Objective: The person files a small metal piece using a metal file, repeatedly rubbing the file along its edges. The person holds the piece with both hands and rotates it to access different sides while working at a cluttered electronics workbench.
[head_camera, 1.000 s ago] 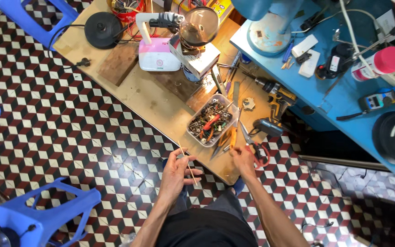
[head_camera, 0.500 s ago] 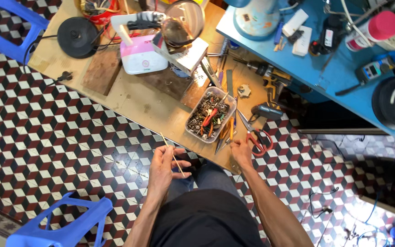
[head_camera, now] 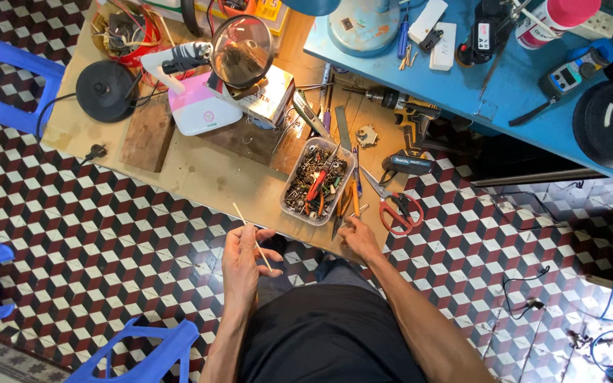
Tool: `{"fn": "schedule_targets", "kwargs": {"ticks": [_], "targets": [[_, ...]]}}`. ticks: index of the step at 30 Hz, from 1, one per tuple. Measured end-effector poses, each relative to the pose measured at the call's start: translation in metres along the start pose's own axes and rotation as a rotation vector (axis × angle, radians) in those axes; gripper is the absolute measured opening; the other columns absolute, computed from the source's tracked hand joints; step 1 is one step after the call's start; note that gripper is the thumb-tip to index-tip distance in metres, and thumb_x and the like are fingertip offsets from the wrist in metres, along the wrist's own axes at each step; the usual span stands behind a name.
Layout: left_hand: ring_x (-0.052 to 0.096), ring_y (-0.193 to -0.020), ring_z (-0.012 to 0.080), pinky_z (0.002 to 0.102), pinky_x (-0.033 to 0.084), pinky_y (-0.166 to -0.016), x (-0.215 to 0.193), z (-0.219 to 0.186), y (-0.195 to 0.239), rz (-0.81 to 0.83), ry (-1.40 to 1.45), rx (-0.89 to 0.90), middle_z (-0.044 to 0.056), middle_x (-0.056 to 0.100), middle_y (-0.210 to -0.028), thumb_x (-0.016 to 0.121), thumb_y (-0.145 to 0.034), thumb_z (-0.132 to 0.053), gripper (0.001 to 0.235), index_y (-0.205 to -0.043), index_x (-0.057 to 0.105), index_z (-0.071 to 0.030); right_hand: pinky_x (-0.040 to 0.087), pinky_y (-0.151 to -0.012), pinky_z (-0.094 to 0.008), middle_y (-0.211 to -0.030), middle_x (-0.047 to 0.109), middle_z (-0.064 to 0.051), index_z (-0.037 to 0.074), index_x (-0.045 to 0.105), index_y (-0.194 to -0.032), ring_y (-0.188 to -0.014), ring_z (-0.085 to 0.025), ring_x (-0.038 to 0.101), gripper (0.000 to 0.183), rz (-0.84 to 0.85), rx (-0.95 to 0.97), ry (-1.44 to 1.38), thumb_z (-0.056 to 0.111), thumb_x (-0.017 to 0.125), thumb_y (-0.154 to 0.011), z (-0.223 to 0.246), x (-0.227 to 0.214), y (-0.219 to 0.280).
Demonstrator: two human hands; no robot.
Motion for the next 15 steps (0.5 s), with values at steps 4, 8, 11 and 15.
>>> {"fn": "schedule_targets", "kwargs": {"ticks": [4,8,11,15], "targets": [[0.068,-0.067,0.0169,0.030,0.058,-0.044,-0.020,-0.005,-0.032,0.041,-0.030,-0.005,0.016,0.068,-0.107,0.048,-0.104,-0.037,0.038,-0.112,0.051,0.000,0.056,-0.064,-0.033,-0.075,0.074,-0.009,0.007,0.070,-0.118,-0.067,-0.017,0.073,0.033,-0.217,-0.051,0.127,0.022,0.069,-0.088,0.002,0.004,0.005],[0.069,-0.073,0.0172,0.032,0.061,-0.050,-0.047,-0.027,-0.073,0.087,-0.085,0.021,0.015,0.067,-0.111,0.050,-0.103,-0.033,0.036,-0.117,0.051,0.000,0.053,-0.065,-0.034,-0.074,0.074,-0.007,0.010,0.075,-0.114,-0.068,-0.017,0.070,0.029,-0.332,-0.146,0.262,0.026,0.068,-0.091,0.029,0.030,0.010],[0.070,-0.075,0.0176,0.033,0.062,-0.054,-0.060,-0.038,-0.100,0.157,-0.160,-0.009,0.014,0.068,-0.112,0.050,-0.102,-0.032,0.037,-0.123,0.052,-0.001,0.054,-0.064,-0.035,-0.076,0.074,-0.010,0.011,0.073,-0.118,-0.067,-0.020,0.071,0.033,-0.369,-0.022,0.141,0.027,0.066,-0.091,0.050,0.042,0.023],[0.072,-0.077,0.0183,0.032,0.063,-0.063,-0.071,-0.040,-0.132,0.259,-0.181,-0.031,0.014,0.068,-0.113,0.048,-0.103,-0.032,0.038,-0.127,0.053,-0.002,0.054,-0.065,-0.038,-0.082,0.075,-0.011,0.003,0.065,-0.126,-0.070,-0.023,0.072,0.040,-0.527,-0.017,-0.135,0.029,0.061,-0.096,0.084,0.052,0.056]]}}
Point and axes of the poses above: each hand's wrist, its own y-axis away from the middle knuckle, its own x-axis out of the palm, z = x × y, the point moved 3 cm from there along -y, towards the middle knuckle
